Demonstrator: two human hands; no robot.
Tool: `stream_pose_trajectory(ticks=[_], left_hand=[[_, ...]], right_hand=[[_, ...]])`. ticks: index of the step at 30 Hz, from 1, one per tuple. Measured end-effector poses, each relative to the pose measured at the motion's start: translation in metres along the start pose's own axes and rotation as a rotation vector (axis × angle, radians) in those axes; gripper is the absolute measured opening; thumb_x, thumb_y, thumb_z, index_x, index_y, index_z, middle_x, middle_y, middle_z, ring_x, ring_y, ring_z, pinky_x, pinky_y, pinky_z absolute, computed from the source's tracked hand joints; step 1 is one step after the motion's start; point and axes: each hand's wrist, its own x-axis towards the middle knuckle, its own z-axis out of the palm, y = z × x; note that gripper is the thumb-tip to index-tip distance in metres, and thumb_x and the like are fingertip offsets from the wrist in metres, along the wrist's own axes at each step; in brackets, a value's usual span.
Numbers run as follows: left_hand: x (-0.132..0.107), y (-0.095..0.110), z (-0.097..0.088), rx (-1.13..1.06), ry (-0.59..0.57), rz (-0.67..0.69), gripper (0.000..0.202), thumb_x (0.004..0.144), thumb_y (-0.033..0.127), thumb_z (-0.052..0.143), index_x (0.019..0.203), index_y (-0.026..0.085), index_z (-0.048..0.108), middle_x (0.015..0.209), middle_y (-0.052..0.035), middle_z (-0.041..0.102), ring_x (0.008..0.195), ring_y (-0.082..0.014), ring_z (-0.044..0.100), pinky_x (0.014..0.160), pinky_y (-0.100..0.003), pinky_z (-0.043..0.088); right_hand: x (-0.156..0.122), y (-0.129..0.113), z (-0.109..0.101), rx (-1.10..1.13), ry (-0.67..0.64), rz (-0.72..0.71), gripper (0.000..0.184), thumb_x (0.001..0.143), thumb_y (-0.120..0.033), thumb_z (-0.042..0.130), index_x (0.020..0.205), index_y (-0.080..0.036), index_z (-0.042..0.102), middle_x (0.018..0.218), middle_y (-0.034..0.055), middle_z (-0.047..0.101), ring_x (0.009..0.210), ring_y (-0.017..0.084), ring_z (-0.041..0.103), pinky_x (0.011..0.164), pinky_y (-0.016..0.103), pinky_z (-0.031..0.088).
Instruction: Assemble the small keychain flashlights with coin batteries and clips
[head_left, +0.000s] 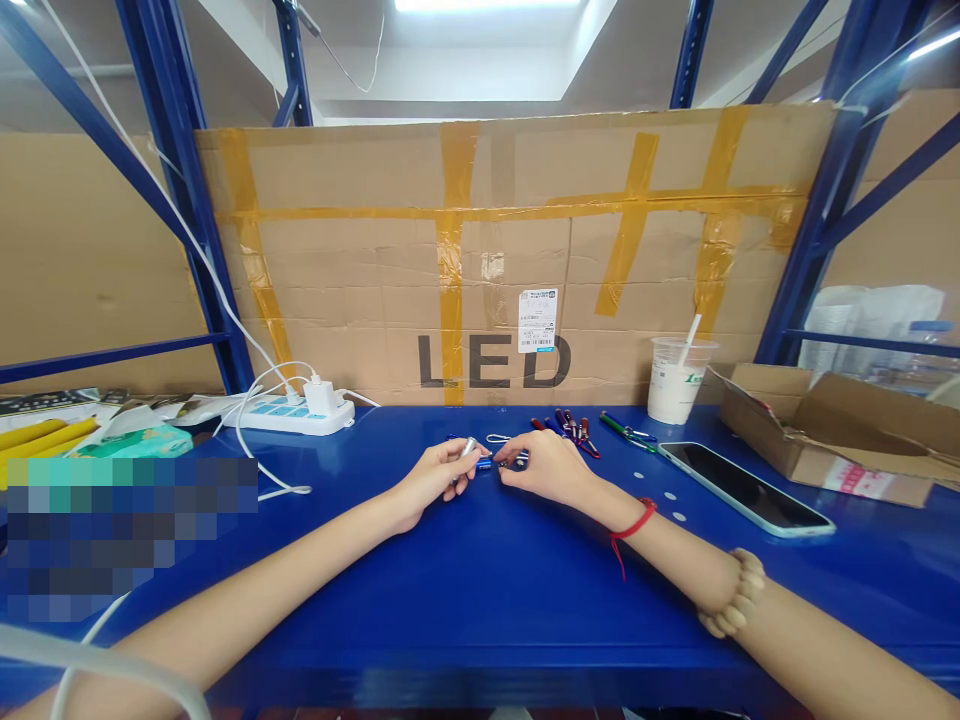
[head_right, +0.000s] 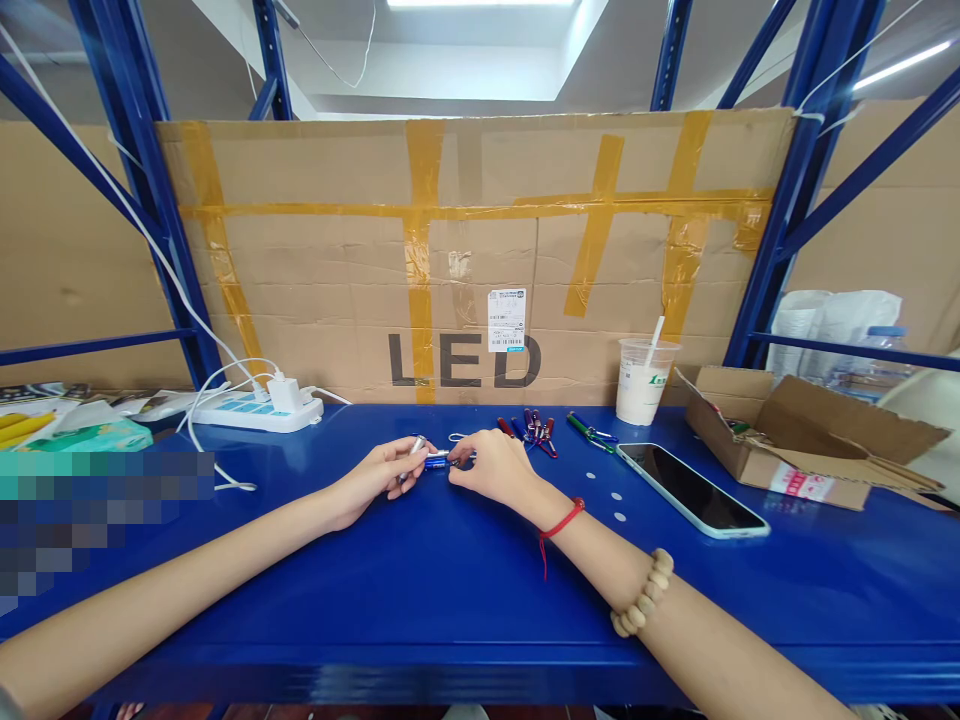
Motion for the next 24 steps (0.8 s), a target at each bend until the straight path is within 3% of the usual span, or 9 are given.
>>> stream_pose_trajectory(ticks=[15,24], left_hand=[[0.0018,-0.0040,-0.0012,0.013,-0.012,0.011,0.039,0.075,0.049,0.056,0.094,0.015,0.058,0.065,0.0036,0.045,0.047,-0.0038,0.036,0.041,-0.018,0.023],[0.0029,-0.0061,-0.0019,0.015,-0.016,0.018,0.032,0.075,0.041,0.057,0.094,0.015,0.057,0.064,0.0041,0.045,0.047,-0.0036,0.037,0.041,-0.017,0.023]], right_hand=[[0.0011,0.0056,0.0029,0.022,0.005,-0.032,0.019,0.071,-0.028,0.055,0.082,-0.029,0.070,0.082,-0.0059,0.071,0.078,0.014,0.065,0.059,0.021,0.045],[0.0010,0.0052,0.0024,0.044,0.010,-0.039,0.018,0.073,-0.029,0.054,0.082,-0.027,0.070,0.082,-0.0053,0.070,0.077,0.014,0.064,0.061,0.021,0.045]])
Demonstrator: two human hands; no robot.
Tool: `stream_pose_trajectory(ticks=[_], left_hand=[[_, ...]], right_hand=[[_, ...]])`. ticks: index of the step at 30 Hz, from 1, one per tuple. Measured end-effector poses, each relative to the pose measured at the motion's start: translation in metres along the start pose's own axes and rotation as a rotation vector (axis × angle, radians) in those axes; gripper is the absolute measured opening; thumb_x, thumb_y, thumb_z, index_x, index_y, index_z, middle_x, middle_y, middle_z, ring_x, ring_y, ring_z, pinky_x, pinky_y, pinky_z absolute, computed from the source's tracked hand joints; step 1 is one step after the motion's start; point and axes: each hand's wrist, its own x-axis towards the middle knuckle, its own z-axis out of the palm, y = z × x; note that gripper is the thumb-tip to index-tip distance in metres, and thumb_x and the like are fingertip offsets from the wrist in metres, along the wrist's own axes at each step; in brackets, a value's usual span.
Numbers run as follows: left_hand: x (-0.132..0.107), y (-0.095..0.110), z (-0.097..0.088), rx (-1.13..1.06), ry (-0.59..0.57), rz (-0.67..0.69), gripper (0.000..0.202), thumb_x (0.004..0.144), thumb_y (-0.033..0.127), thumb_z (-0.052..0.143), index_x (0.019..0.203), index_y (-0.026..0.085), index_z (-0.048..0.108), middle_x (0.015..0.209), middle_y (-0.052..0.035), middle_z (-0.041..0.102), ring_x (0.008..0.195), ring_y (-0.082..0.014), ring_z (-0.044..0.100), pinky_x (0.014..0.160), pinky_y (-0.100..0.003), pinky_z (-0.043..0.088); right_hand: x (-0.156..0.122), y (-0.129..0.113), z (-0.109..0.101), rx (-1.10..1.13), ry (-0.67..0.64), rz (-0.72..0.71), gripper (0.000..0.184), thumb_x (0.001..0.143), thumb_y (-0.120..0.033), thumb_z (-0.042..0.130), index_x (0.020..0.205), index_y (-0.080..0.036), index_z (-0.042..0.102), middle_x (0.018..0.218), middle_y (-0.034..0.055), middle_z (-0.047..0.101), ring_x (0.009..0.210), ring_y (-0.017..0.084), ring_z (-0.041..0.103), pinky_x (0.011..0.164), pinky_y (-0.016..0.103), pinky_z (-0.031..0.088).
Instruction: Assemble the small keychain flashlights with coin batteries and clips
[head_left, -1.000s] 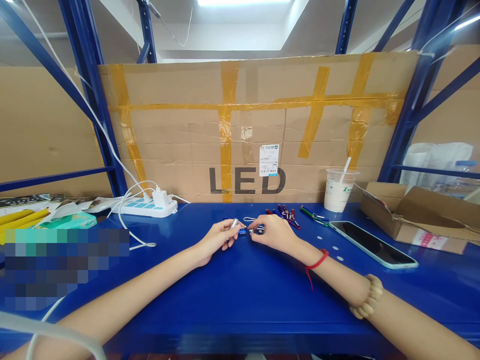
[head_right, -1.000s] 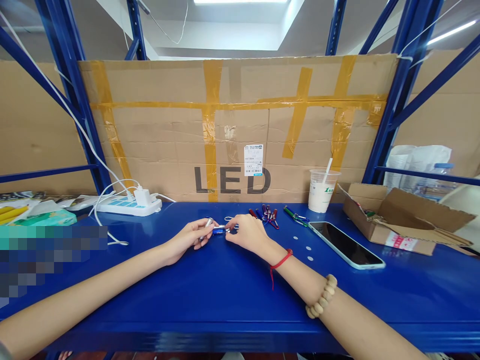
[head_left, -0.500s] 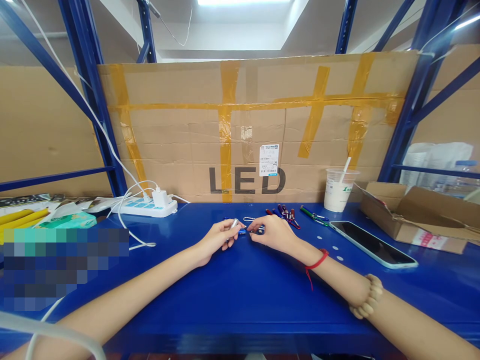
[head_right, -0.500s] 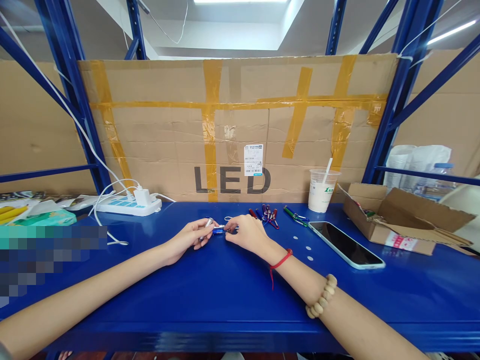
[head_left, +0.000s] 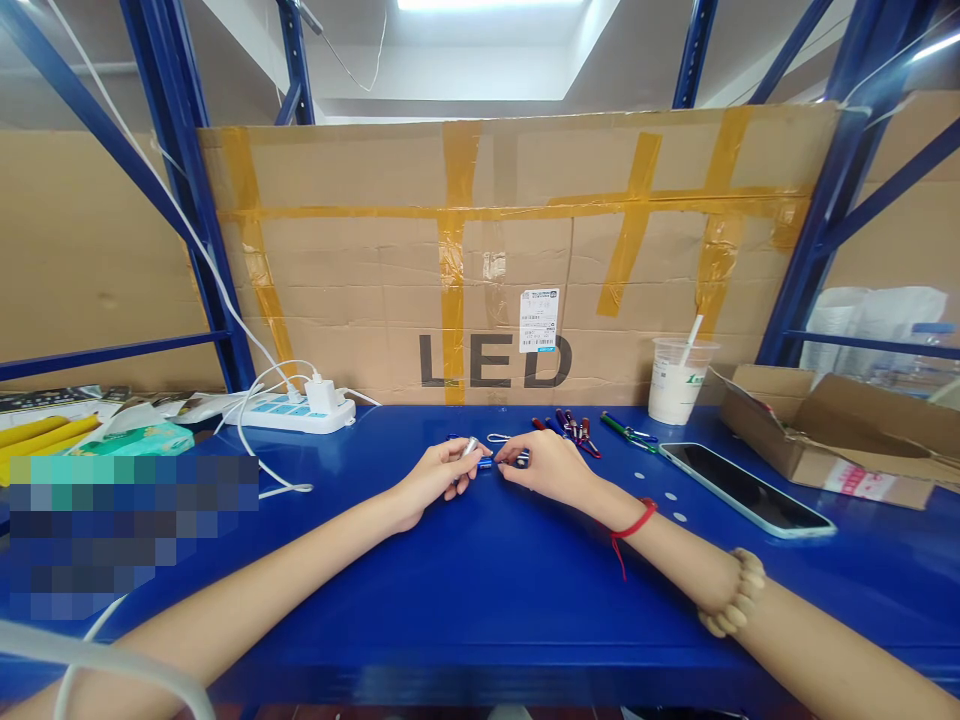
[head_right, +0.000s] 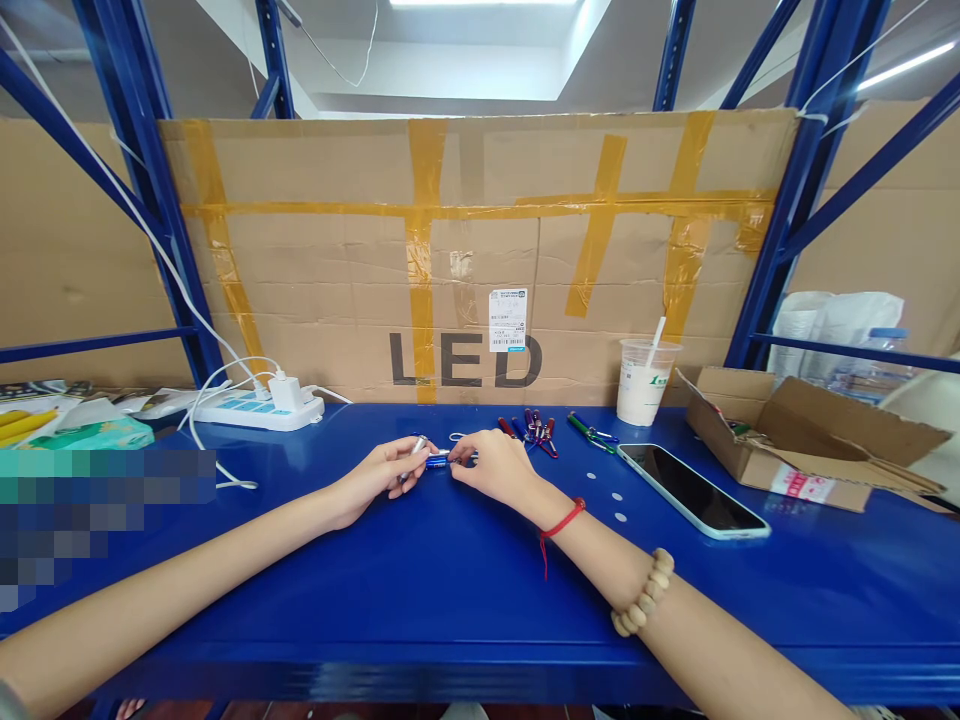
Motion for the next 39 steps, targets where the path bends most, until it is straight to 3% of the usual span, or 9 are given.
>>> stream_pose_trajectory(ticks=[27,39], left_hand=[[-0.0022,0.0035,0.0003,0.009,-0.007,-0.008,0.038,0.076,0.049,0.055,0.095,0.016,0.057,0.065,0.0037,0.044,0.048,-0.0041,0.037,0.042,-0.018,0.024],[-0.0010,0.0018,0.0013,-0.004,-0.005,0.000,0.032,0.075,0.040,0.057,0.095,0.016,0.058,0.063,0.0039,0.045,0.047,-0.0044,0.038,0.041,-0.018,0.023]], right_hand=[[0.0020,0.0074,0.0054,-0.016,0.012,-0.072,0.014,0.078,-0.030,0.056,0.083,-0.030,0.069,0.087,-0.0056,0.070,0.082,0.015,0.063,0.060,0.023,0.044],[0.0022,0.0043,0.0045,-0.033,0.084,-0.049,0.021,0.081,-0.031,0.049,0.091,-0.027,0.067,0.093,-0.0031,0.068,0.071,0.013,0.061,0.057,0.023,0.042]])
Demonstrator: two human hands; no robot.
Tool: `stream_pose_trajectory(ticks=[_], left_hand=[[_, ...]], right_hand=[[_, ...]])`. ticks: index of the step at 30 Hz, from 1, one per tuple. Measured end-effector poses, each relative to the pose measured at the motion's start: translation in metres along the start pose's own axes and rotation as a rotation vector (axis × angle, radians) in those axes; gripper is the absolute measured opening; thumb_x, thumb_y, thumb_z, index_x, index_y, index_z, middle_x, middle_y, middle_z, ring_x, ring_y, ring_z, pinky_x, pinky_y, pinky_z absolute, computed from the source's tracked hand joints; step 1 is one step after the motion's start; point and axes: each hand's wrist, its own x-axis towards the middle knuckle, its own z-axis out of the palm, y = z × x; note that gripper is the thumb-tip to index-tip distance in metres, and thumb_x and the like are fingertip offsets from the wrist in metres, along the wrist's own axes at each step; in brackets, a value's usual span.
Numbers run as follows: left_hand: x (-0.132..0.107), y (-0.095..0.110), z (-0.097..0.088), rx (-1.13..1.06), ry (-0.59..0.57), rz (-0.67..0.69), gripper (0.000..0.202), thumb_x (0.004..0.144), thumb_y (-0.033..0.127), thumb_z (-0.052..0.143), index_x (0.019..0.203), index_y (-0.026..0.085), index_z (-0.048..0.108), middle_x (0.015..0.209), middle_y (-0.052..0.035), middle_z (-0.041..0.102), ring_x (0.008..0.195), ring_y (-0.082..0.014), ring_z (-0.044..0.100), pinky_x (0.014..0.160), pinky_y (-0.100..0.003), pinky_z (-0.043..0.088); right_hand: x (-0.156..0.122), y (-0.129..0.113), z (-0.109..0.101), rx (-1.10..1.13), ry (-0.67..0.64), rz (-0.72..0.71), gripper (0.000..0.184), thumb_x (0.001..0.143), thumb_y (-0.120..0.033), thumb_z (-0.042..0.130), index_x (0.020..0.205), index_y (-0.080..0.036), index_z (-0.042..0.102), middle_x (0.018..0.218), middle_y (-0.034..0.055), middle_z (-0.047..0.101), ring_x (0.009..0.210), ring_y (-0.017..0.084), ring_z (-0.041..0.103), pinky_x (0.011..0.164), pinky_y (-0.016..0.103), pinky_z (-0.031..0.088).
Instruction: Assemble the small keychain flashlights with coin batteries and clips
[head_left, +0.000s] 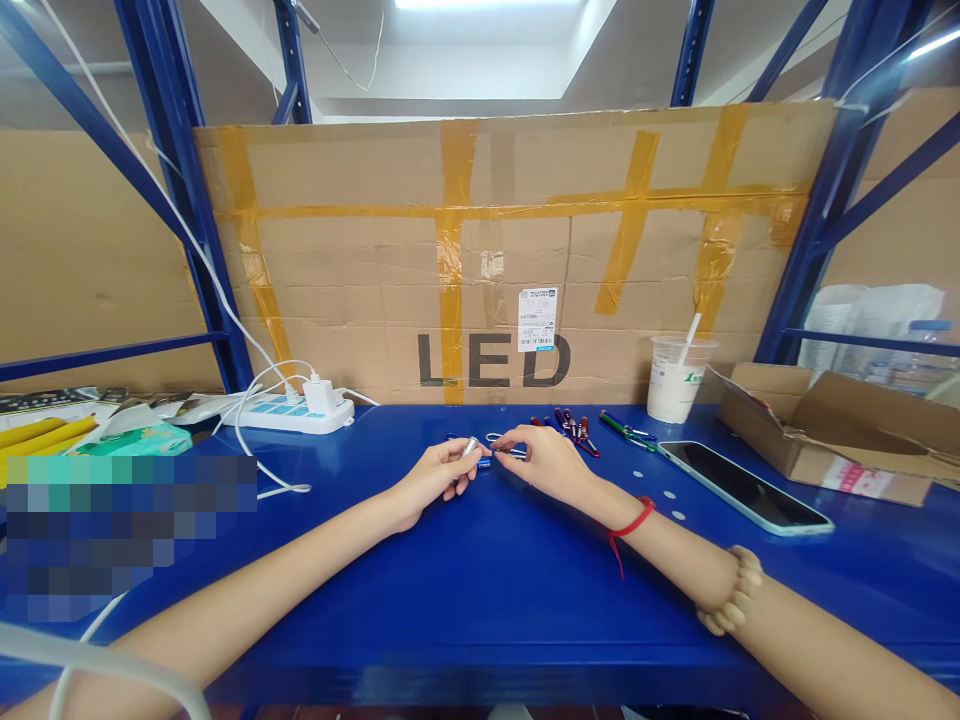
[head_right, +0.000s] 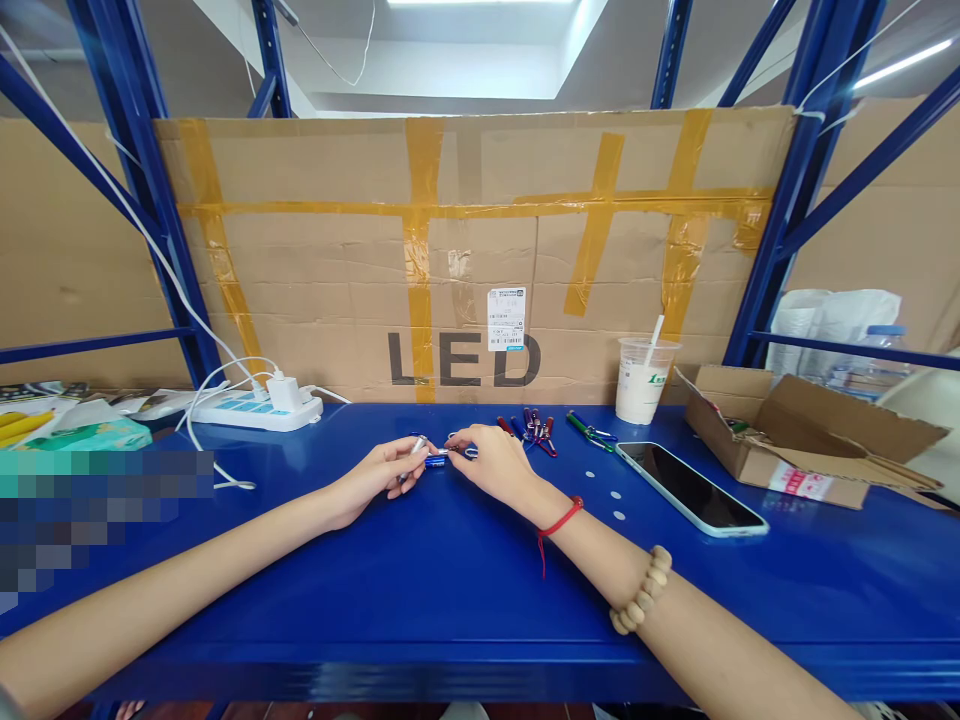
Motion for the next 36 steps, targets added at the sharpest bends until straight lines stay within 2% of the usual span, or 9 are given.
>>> stream_pose_trajectory(ticks=[8,16,25,31,36], left_hand=[[0.0001,-0.0009,-0.0006,0.009,-0.016,0.009,0.032,0.075,0.038,0.056,0.098,0.015,0.059,0.065,0.0033,0.045,0.047,-0.0042,0.038,0.041,-0.018,0.023],[-0.0003,-0.0019,-0.0007,0.018,-0.026,0.012,0.036,0.075,0.043,0.056,0.099,0.016,0.059,0.066,0.0034,0.046,0.048,-0.0046,0.039,0.042,-0.018,0.024],[-0.0019,-0.0011,0.0001,0.030,-0.026,0.013,0.031,0.077,0.038,0.055,0.097,0.014,0.058,0.065,0.0034,0.046,0.048,-0.0042,0.039,0.042,-0.017,0.024],[-0.0008,-0.0021,-0.0003,0.022,-0.029,0.020,0.036,0.076,0.044,0.056,0.096,0.014,0.057,0.065,0.0032,0.045,0.048,-0.0045,0.038,0.042,-0.018,0.024],[0.0000,-0.0017,-0.0003,0.014,-0.026,0.013,0.035,0.075,0.043,0.057,0.097,0.015,0.058,0.065,0.0033,0.046,0.048,-0.0047,0.038,0.042,-0.018,0.024]], right_hand=[[-0.0010,-0.0057,-0.0047,0.011,-0.004,0.036,0.024,0.080,-0.028,0.047,0.095,-0.026,0.066,0.099,-0.0006,0.066,0.075,0.014,0.061,0.060,0.024,0.044],[-0.0004,-0.0057,-0.0047,-0.002,-0.016,0.042,0.023,0.079,-0.027,0.049,0.094,-0.025,0.067,0.098,0.0004,0.066,0.076,0.015,0.061,0.061,0.024,0.045],[0.0001,-0.0027,-0.0034,0.023,-0.025,0.018,0.023,0.081,-0.029,0.048,0.095,-0.025,0.066,0.099,-0.0002,0.066,0.074,0.014,0.060,0.060,0.024,0.044],[0.0004,0.0010,-0.0017,0.016,-0.034,-0.010,0.023,0.081,-0.030,0.048,0.095,-0.026,0.066,0.100,-0.0006,0.066,0.072,0.013,0.061,0.056,0.022,0.043],[-0.0002,-0.0003,-0.0028,0.016,-0.038,-0.012,0.022,0.081,-0.030,0.049,0.094,-0.026,0.067,0.099,-0.0005,0.066,0.070,0.012,0.060,0.054,0.021,0.042]])
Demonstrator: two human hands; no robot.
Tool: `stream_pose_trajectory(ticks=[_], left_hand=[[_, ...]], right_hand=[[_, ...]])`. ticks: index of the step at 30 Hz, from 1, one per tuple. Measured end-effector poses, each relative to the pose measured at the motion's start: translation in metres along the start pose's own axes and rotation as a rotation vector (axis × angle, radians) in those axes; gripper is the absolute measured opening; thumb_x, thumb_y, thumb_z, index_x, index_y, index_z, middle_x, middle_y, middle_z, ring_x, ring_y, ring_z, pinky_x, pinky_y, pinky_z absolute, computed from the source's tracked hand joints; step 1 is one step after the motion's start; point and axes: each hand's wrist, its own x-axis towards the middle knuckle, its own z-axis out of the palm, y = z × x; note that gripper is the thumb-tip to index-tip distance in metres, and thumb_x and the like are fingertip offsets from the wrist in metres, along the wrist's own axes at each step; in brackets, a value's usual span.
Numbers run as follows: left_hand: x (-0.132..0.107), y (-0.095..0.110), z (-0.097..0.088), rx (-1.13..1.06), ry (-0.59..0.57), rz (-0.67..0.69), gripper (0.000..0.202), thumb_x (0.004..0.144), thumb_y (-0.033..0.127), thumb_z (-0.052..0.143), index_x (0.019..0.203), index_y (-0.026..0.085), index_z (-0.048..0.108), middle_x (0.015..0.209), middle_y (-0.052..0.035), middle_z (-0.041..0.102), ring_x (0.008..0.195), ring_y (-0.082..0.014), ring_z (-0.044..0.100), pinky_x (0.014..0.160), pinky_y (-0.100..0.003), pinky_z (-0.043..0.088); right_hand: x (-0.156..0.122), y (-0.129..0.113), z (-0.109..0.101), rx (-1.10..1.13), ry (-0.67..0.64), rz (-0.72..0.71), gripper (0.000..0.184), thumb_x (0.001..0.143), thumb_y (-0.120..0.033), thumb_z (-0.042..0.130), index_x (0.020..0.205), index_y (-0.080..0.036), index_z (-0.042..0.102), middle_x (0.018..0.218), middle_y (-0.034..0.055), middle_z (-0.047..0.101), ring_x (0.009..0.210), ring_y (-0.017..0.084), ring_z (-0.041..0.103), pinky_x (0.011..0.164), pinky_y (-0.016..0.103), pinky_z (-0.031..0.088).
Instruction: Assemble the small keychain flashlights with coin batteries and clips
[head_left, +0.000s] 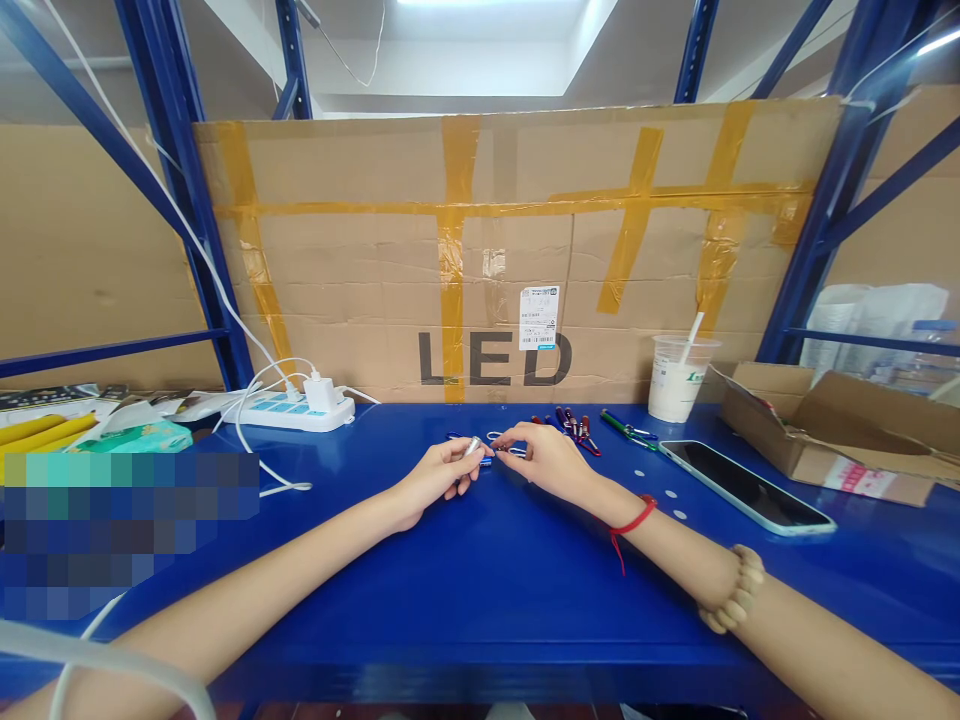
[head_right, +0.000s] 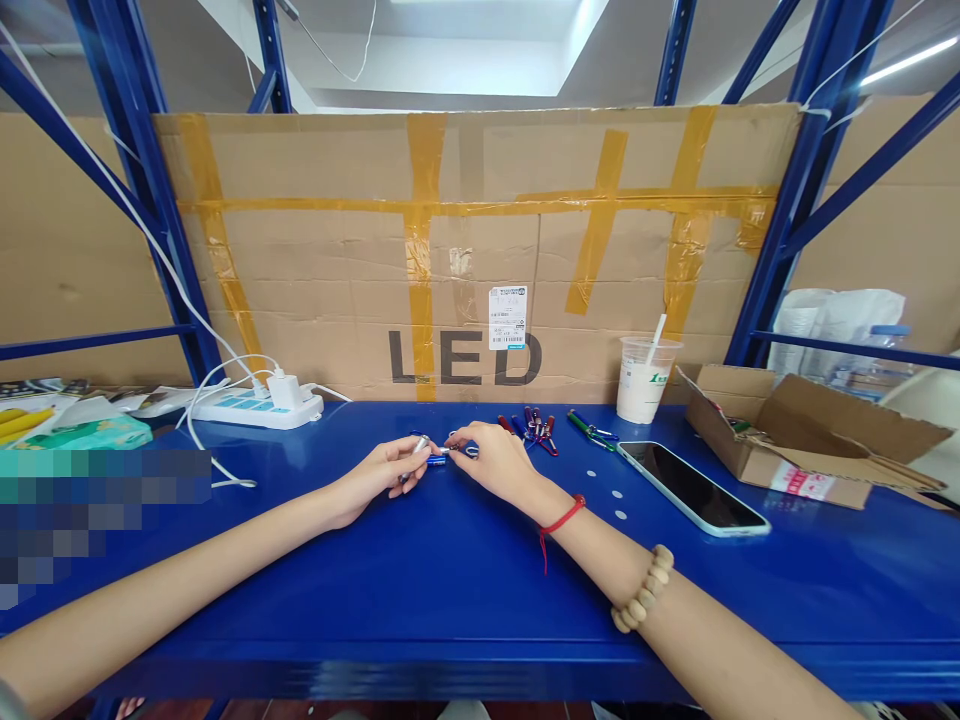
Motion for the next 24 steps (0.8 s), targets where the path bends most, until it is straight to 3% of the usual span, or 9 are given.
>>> stream_pose_trajectory(ticks=[24], left_hand=[[-0.0011,0.0021,0.0006,0.000,-0.002,-0.004,0.039,0.075,0.047,0.057,0.097,0.015,0.058,0.065,0.0033,0.046,0.048,-0.0047,0.038,0.042,-0.018,0.024]], right_hand=[[0.0003,-0.0008,0.0006,-0.005,-0.012,-0.020,0.022,0.080,-0.031,0.050,0.092,-0.027,0.068,0.093,-0.0013,0.068,0.071,0.013,0.061,0.052,0.021,0.039]])
